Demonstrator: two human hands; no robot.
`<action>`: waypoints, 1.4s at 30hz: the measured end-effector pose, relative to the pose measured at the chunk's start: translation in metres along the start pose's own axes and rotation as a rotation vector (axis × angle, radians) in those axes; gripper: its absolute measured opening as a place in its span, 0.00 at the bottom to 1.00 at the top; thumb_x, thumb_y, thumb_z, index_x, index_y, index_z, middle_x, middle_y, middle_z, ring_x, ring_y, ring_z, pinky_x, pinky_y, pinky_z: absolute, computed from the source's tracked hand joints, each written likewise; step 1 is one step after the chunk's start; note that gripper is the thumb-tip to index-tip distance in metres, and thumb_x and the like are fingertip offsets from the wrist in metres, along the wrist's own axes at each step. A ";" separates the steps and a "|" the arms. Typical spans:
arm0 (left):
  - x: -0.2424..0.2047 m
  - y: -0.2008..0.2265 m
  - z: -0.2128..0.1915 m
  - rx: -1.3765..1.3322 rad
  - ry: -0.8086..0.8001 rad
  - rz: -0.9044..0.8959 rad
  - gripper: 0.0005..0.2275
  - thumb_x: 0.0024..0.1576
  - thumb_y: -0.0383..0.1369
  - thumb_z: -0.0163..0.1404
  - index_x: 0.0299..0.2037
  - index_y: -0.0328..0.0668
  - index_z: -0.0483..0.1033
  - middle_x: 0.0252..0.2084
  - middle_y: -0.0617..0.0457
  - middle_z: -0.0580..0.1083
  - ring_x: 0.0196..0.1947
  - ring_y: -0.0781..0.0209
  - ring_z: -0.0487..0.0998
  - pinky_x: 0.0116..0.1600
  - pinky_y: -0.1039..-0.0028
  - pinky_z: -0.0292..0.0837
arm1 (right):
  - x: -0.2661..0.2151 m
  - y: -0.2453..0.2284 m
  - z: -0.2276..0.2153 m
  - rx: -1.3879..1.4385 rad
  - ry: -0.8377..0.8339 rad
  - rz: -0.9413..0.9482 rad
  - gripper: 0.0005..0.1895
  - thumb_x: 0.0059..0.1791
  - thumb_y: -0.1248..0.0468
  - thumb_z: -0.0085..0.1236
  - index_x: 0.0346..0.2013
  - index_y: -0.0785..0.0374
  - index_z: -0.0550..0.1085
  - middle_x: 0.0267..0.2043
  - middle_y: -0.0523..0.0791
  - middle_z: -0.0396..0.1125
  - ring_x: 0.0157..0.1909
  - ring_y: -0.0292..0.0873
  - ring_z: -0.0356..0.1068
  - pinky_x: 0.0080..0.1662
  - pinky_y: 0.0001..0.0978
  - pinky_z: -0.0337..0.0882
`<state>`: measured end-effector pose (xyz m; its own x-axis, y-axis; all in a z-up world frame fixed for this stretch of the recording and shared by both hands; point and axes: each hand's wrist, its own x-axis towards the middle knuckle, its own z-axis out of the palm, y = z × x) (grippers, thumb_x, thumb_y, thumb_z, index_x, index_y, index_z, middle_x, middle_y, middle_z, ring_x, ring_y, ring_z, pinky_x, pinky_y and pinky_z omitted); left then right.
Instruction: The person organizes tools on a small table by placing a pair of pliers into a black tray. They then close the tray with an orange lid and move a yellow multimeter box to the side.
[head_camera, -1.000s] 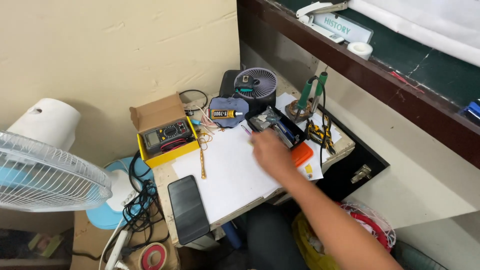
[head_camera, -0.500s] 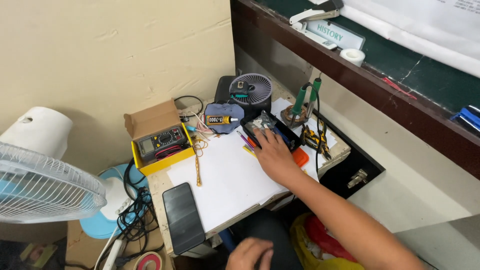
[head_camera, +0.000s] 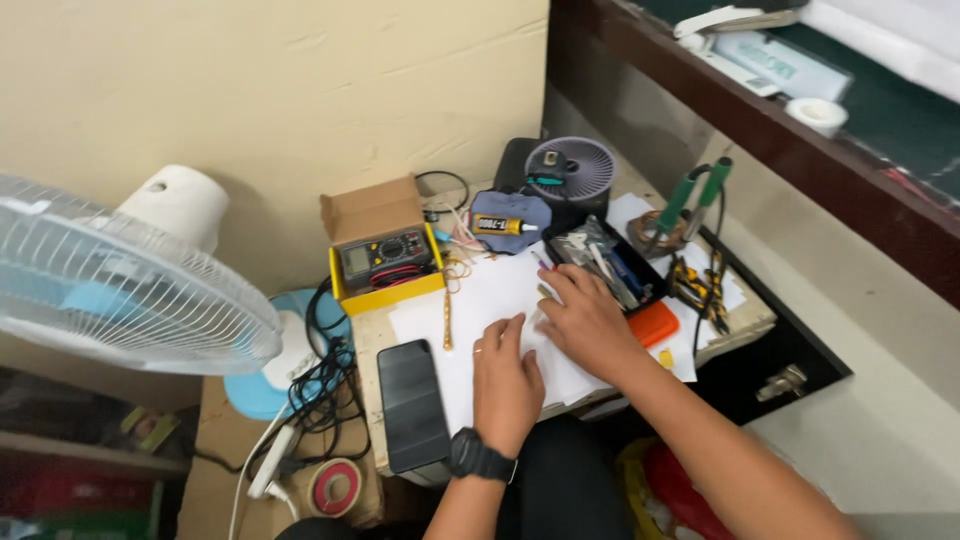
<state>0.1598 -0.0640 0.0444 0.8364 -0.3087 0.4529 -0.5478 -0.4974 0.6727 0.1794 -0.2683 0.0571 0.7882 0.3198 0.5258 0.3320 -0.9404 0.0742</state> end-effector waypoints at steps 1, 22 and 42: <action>0.005 0.015 -0.011 0.005 0.004 -0.007 0.26 0.62 0.22 0.51 0.74 0.37 0.74 0.67 0.35 0.73 0.61 0.29 0.75 0.68 0.44 0.71 | 0.005 0.004 0.009 0.007 -0.001 -0.007 0.16 0.51 0.53 0.73 0.47 0.60 0.86 0.75 0.51 0.70 0.77 0.62 0.64 0.68 0.62 0.69; 0.083 -0.039 0.026 0.415 -0.232 -0.290 0.13 0.71 0.29 0.54 0.63 0.30 0.77 0.61 0.40 0.71 0.52 0.35 0.87 0.54 0.48 0.90 | 0.091 0.020 0.053 -0.070 -0.255 0.416 0.07 0.49 0.70 0.66 0.36 0.68 0.88 0.82 0.56 0.64 0.85 0.66 0.51 0.79 0.67 0.48; -0.014 0.011 -0.048 -1.785 0.077 -0.967 0.07 0.69 0.30 0.61 0.56 0.42 0.81 0.52 0.46 0.85 0.54 0.51 0.86 0.65 0.62 0.81 | -0.036 -0.117 -0.109 0.805 0.284 0.436 0.11 0.57 0.68 0.67 0.50 0.53 0.90 0.36 0.42 0.82 0.33 0.43 0.83 0.34 0.31 0.81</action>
<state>0.1416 -0.0259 0.0734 0.8309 -0.4334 -0.3489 0.5444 0.7627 0.3493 0.0556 -0.1825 0.1219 0.8068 -0.1790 0.5631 0.3791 -0.5742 -0.7256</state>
